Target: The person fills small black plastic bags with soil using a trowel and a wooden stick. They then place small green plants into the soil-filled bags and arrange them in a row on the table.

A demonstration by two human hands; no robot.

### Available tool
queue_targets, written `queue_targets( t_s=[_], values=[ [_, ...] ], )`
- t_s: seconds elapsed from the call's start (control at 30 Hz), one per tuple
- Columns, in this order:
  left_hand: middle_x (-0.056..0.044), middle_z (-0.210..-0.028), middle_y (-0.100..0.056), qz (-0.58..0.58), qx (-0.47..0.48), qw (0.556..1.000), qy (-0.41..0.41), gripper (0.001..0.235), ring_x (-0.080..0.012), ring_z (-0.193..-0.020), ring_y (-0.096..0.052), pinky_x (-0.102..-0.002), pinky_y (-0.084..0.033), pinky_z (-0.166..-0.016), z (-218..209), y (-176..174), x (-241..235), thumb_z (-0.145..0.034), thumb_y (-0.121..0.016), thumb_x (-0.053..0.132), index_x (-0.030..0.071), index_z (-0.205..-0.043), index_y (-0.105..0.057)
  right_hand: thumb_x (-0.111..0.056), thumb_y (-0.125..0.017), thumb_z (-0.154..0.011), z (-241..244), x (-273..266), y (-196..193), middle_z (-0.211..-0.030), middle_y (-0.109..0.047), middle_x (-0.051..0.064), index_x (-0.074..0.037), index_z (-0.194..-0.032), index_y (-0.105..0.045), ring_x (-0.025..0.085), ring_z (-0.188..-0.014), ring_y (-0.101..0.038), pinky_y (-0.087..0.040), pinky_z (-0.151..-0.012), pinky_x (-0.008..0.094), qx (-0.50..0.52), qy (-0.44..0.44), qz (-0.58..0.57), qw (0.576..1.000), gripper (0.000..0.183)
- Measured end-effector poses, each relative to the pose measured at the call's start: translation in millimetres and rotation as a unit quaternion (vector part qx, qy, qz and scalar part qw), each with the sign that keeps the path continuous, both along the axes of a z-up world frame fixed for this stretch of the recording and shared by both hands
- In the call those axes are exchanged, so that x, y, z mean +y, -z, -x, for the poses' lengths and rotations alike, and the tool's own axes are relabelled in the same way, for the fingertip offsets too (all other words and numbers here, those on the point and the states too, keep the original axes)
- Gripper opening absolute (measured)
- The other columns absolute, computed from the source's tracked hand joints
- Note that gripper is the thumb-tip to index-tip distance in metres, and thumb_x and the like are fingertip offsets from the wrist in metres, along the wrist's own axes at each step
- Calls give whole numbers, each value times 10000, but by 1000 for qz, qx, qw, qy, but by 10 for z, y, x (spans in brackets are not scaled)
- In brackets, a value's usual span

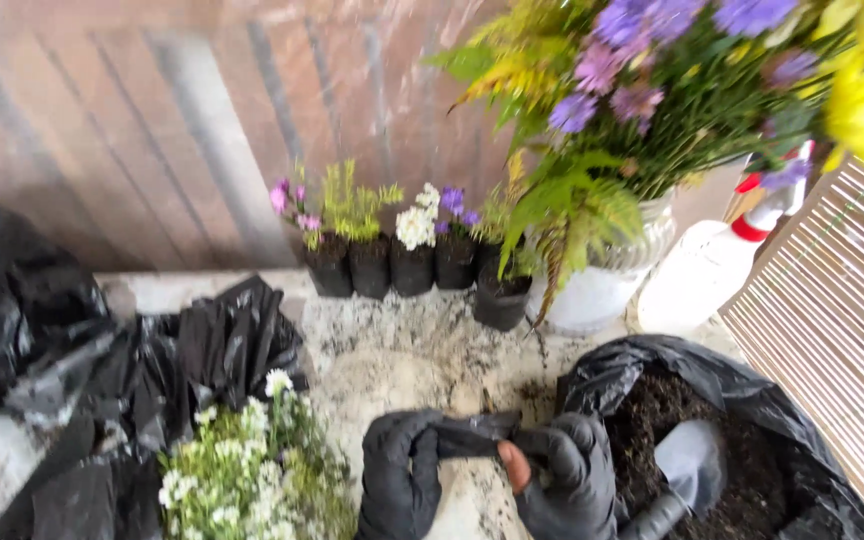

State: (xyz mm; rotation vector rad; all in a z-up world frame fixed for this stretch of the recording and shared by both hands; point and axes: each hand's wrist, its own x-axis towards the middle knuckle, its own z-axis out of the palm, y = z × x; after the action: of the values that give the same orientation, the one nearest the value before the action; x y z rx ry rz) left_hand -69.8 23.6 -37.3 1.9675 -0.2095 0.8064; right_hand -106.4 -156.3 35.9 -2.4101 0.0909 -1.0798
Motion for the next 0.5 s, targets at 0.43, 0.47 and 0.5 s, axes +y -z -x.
queue_targets(
  t_s=[0.43, 0.47, 0.5],
  values=[
    [-18, -902, -710, -62, -164, 978, -114, 163, -247, -885, -671, -373, -573, -759, -59, -315, -123, -937, -606, 253, 177, -917, -749, -454, -543, -953, -173, -65, 362, -855, -620, -6, -172, -766, -603, 221, -886, -611, -494, -758, 366, -127, -41, -120, 984, 344],
    [-18, -902, -710, -60, -162, 978, -115, 163, -247, -885, -671, -373, -573, -759, -128, -219, -77, -937, -606, 253, 177, -917, -749, -454, -543, -953, -93, 2, 117, -855, -620, -6, -172, -766, -603, 221, -886, -611, -494, -758, 366, -126, -41, -118, 984, 344],
    [-83, -931, -703, -49, -153, 977, -139, 153, -291, -877, -660, -416, -555, -770, -170, -114, -21, -929, -614, 241, 123, -932, -712, -430, -571, -939, 10, 80, -120, -892, -633, -63, -210, -760, -645, 161, -918, -629, -276, -989, 417, -114, -14, -162, 980, 293]
  ],
)
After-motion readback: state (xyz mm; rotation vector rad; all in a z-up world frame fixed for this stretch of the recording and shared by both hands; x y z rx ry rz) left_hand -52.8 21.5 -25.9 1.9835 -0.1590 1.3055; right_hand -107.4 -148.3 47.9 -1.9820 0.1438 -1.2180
